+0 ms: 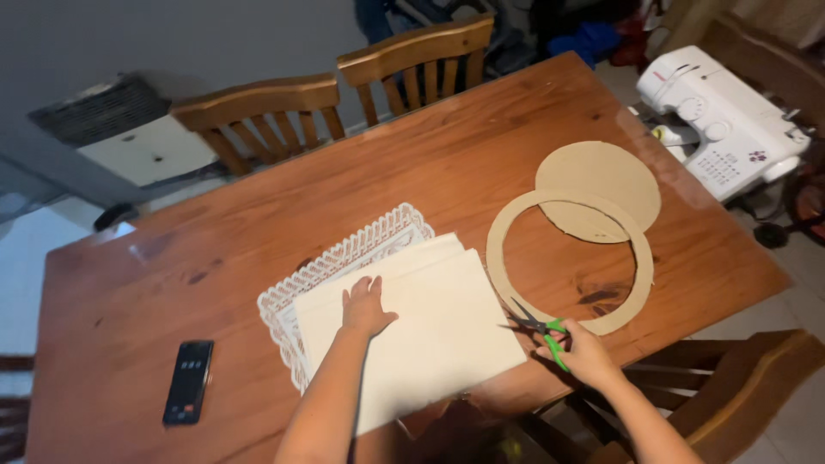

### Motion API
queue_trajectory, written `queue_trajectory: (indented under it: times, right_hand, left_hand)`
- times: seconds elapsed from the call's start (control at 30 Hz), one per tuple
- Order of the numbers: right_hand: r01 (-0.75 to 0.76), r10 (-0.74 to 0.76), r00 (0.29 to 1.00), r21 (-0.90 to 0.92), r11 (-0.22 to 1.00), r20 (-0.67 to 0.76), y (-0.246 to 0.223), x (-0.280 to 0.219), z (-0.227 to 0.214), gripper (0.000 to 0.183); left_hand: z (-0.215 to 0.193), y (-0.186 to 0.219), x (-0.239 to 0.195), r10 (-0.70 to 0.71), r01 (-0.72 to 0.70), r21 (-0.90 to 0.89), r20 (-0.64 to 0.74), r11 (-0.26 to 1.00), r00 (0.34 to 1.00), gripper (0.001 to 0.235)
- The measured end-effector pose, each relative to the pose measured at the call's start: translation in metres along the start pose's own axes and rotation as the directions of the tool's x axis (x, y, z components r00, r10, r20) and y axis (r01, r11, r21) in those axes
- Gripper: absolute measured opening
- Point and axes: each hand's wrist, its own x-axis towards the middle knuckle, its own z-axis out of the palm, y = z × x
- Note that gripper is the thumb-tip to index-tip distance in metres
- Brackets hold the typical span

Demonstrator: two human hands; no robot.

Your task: The person uses scissors to cut a long strip of cream-colored fabric along a straight line on a wooden table, then begins cutting a second edge to separate the piece.

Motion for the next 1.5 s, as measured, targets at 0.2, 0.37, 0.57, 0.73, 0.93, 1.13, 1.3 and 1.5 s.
queue_trajectory:
  times: [0.2,0.37,0.57,0.73,0.93,1.13,1.3,1.5]
  right_hand:
    - [0.040,-0.004,0.991,0.274,0.961,-0.132,-0.028,0.020,0.007,0.047]
    - [0.093,-0.051,0.979,0.214,0.972,-0.198,-0.076,0.078,0.036,0.048]
    - [-0.048,0.075,0.991,0.240,0.970,-0.108,-0.136,0.130,0.085,0.058]
    - [-0.040,0.036,0.998,-0.070,0.997,-0.059,-0.123,0.173,0.136,0.037]
    - [0.318,-0.254,0.924,0.204,0.926,-0.288,-0.122,0.209,0.094,0.014]
    - [0.266,-0.070,0.841,0.298,0.917,-0.536,-0.122,0.141,-0.024,0.021]
    - [-0.020,0.190,0.784,0.281,0.959,-0.591,-0.056,0.097,-0.029,0.021]
    - [0.091,-0.050,0.876,0.062,0.994,-0.481,-0.055,0.067,0.033,0.026]
  left_hand:
    - [-0.007,0.003,0.004,0.367,-0.368,-0.034,-0.050,0.929,0.929,0.038]
    - [-0.022,0.013,-0.134,0.526,-0.545,0.161,0.147,0.823,0.838,0.034]
    - [0.038,-0.028,-0.176,0.717,-0.645,0.428,-0.639,0.633,0.279,0.015]
    - [0.027,-0.043,-0.216,0.664,-0.669,0.268,-0.597,0.694,0.450,0.021]
    - [0.004,-0.075,-0.234,0.621,-0.685,0.081,-0.509,0.724,0.596,0.028]
    - [-0.032,-0.117,-0.159,0.851,-0.772,0.408,-0.419,0.487,0.316,0.020]
    - [-0.019,-0.138,-0.101,0.314,-0.200,0.331,-0.339,0.922,0.887,0.035]
    - [-0.005,-0.022,-0.103,0.378,-0.443,-0.165,-0.317,0.881,0.870,0.044]
